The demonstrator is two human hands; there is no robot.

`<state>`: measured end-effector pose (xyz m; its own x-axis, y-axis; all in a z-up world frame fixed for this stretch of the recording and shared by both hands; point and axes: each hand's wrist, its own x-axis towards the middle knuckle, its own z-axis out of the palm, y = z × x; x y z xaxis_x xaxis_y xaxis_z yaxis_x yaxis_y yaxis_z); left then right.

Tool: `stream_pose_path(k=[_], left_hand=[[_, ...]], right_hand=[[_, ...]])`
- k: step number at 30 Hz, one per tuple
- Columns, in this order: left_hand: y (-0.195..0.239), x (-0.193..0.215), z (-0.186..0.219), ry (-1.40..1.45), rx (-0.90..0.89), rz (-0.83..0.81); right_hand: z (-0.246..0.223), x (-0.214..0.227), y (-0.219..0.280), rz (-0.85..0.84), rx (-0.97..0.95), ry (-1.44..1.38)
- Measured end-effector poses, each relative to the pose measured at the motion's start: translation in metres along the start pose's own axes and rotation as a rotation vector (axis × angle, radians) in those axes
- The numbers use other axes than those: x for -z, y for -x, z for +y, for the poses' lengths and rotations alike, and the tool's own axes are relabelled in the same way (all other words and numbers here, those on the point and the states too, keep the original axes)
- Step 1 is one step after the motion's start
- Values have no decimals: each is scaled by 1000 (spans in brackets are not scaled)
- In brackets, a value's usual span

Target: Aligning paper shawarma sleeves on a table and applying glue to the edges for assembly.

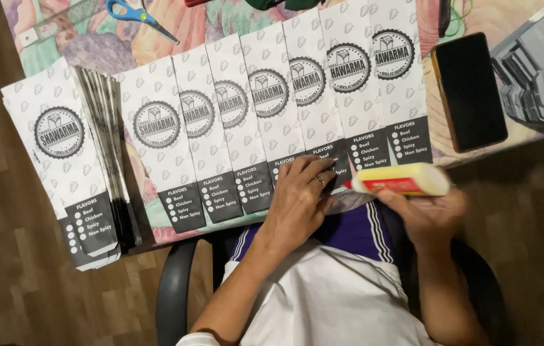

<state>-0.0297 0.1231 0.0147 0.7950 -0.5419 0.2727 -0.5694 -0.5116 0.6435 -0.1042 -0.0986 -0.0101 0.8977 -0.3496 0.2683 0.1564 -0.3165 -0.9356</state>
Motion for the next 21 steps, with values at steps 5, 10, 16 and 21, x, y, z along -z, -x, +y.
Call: stream_pose_path(k=[5, 10, 16, 21], left_hand=[[0, -2, 0, -21, -6, -29], [0, -1, 2, -20, -19, -3], [0, -2, 2, 20, -1, 52], [-1, -5, 4, 110, 31, 104]], right_hand=[[-21, -11, -4, 121, -305, -73], [-17, -20, 2, 33, -75, 69], [-3, 8, -5, 169, -214, -6], [-4, 6, -2, 253, -153, 45]])
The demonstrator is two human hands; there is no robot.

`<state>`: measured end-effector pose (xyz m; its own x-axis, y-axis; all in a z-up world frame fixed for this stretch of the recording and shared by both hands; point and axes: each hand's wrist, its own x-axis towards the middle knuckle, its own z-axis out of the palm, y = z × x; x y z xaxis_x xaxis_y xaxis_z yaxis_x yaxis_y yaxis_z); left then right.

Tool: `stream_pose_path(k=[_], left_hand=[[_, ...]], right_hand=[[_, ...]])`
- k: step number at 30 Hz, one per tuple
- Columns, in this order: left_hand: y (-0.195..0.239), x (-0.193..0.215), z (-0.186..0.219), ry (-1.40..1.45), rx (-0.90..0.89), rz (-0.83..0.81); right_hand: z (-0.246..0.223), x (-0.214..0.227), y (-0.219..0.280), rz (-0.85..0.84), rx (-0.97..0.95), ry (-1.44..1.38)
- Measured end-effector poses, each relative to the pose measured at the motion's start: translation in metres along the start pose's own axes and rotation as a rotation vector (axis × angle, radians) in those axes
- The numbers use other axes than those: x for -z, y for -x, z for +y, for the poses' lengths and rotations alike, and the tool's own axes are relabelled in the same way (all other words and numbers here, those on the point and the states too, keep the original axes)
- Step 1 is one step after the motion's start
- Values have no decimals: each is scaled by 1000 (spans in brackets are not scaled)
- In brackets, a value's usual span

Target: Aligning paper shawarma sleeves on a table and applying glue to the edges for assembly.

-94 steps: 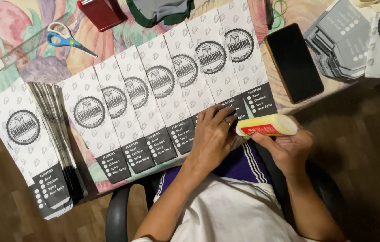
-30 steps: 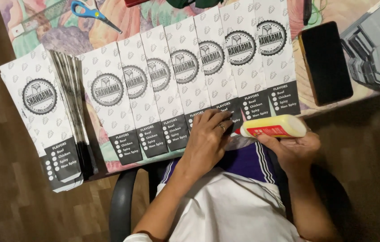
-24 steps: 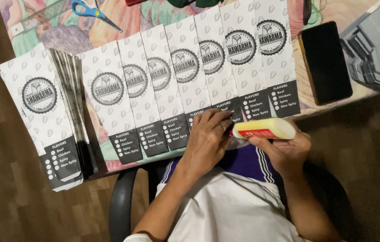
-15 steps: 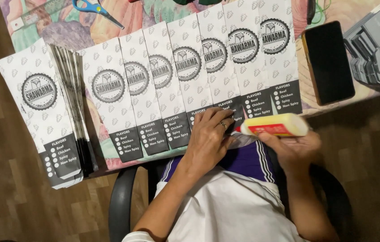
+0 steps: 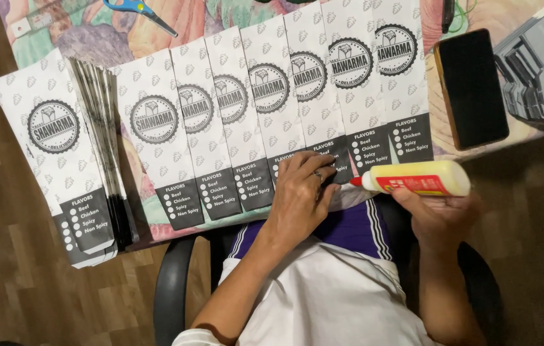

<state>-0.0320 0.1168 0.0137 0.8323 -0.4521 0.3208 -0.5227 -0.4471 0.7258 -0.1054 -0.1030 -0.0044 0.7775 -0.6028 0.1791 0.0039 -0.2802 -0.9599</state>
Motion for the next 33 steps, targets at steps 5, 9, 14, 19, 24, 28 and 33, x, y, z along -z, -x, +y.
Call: stream_pose_path(k=[5, 9, 14, 19, 24, 28, 33], left_hand=[[0, 0, 3, 22, 41, 22], [-1, -1, 3, 21, 31, 60], [-3, 0, 3, -3, 49, 75], [1, -2, 0, 20, 53, 49], [1, -3, -1, 22, 36, 28], [1, -2, -1, -6, 17, 22], [3, -3, -5, -40, 2, 12]], right_hand=[[-19, -14, 6, -131, -116, -75], [-3, -19, 7, -163, 15, -36], [17, -19, 13, -231, 91, -149], [6, -1, 3, -168, 44, 3], [-12, -22, 10, -116, -150, -74], [-15, -27, 16, -233, 108, -20], [-10, -14, 5, -140, -147, -29]])
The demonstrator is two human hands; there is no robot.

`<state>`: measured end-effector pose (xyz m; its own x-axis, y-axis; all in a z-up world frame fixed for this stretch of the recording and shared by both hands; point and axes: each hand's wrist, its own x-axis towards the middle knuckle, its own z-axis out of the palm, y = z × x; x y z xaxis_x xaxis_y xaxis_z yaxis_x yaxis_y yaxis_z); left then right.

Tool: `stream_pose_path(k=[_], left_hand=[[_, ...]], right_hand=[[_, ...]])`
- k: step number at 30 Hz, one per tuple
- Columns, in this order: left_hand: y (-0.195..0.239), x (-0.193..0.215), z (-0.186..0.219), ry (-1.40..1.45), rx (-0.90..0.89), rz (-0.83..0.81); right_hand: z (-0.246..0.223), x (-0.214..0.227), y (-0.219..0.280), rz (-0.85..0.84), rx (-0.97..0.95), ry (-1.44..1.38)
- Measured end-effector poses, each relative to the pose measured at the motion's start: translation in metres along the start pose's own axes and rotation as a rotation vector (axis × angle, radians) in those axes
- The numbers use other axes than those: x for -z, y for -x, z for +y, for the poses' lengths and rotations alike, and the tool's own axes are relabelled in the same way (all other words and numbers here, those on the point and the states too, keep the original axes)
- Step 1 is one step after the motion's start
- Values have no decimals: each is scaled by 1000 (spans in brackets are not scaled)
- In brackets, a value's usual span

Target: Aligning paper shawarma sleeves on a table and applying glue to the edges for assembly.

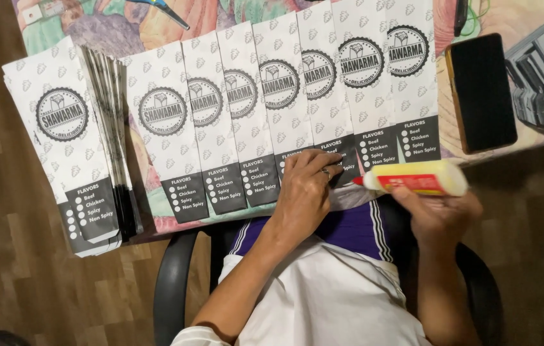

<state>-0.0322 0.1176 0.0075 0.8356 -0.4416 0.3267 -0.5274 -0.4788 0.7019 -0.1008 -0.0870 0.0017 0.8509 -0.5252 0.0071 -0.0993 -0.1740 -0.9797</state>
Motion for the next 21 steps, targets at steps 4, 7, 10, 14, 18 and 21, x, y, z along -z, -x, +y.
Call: stream_pose_path(k=[4, 7, 10, 14, 18, 21], left_hand=[[2, 2, -2, -10, -49, -17], [7, 12, -3, 15, -66, -43], [9, 23, 0, 40, -76, 5], [11, 10, 4, -43, -97, 32], [9, -1, 10, -100, -84, 50], [6, -2, 13, -135, -86, 105]], right_hand=[[11, 9, -6, 152, 150, -182], [10, 5, -4, 130, 150, -264], [16, 2, -1, 113, 145, -282], [19, 5, -5, 245, 128, -267], [23, 14, -4, 237, 160, -172], [23, 12, -2, 217, 179, -195]])
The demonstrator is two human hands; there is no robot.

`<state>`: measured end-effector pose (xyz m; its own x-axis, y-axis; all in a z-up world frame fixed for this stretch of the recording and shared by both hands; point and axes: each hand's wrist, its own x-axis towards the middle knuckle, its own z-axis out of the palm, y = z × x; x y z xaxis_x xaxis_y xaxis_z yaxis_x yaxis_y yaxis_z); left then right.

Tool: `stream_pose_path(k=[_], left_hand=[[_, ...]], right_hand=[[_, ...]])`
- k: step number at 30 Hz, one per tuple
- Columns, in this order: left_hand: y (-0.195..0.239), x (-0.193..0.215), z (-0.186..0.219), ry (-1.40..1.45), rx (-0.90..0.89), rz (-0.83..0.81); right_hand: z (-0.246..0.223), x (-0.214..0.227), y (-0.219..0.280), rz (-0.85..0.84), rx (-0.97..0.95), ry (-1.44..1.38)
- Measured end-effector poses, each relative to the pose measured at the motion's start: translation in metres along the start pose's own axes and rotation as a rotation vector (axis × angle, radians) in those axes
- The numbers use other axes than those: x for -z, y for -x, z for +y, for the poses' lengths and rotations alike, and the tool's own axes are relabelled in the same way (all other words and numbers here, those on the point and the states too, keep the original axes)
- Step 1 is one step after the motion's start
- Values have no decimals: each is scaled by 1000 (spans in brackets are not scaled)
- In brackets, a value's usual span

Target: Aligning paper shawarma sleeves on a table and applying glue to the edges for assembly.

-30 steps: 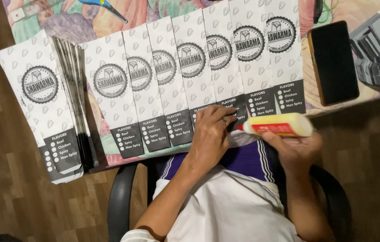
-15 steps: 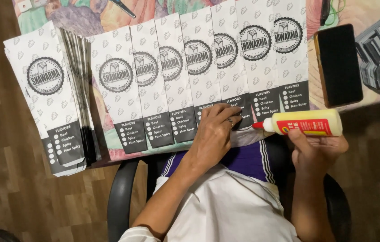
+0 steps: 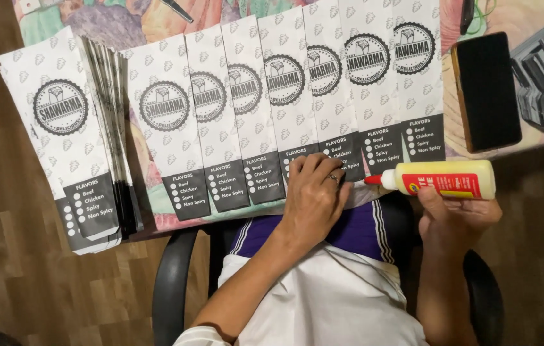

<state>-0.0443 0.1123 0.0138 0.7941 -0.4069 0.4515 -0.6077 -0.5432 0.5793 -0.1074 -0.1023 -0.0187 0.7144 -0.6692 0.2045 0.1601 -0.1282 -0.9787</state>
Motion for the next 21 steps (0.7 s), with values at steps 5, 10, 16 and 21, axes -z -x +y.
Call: stream_pose_path(k=[5, 10, 16, 21], left_hand=[[1, -7, 2, 24, 70, 59], [1, -8, 4, 38, 93, 64], [1, -5, 3, 68, 114, 55], [1, -2, -2, 95, 111, 49]], right_hand=[[-4, -7, 1, -38, 49, 0], [1, -11, 7, -77, 31, 45], [27, -16, 26, -146, -18, 27], [29, -11, 20, -148, 9, -50]])
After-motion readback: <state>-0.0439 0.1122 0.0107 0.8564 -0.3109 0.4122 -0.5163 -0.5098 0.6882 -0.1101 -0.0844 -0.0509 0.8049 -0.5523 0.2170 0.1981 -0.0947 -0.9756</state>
